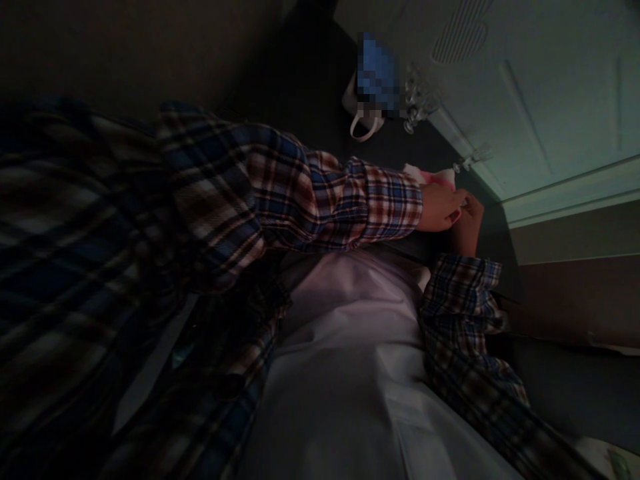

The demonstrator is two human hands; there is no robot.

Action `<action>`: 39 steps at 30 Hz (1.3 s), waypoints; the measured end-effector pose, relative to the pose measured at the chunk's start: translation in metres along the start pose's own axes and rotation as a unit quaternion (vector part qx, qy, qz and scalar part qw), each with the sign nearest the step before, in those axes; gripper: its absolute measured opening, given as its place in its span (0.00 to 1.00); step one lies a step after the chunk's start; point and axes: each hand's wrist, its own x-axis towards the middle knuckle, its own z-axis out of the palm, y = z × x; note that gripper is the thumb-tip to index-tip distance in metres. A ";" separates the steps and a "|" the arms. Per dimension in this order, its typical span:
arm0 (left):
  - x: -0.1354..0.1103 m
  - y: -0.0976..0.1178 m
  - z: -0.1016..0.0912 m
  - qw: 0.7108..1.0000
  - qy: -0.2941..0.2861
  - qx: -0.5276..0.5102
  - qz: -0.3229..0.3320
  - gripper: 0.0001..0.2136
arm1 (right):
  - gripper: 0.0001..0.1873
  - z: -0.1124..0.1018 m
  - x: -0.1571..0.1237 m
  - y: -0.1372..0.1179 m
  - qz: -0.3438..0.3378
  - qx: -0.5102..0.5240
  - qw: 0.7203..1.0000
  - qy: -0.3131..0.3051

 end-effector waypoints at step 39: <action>0.006 -0.003 0.006 1.000 0.011 0.007 0.001 0.22 | 0.15 -0.001 0.001 0.002 -0.002 -0.015 1.000 0.004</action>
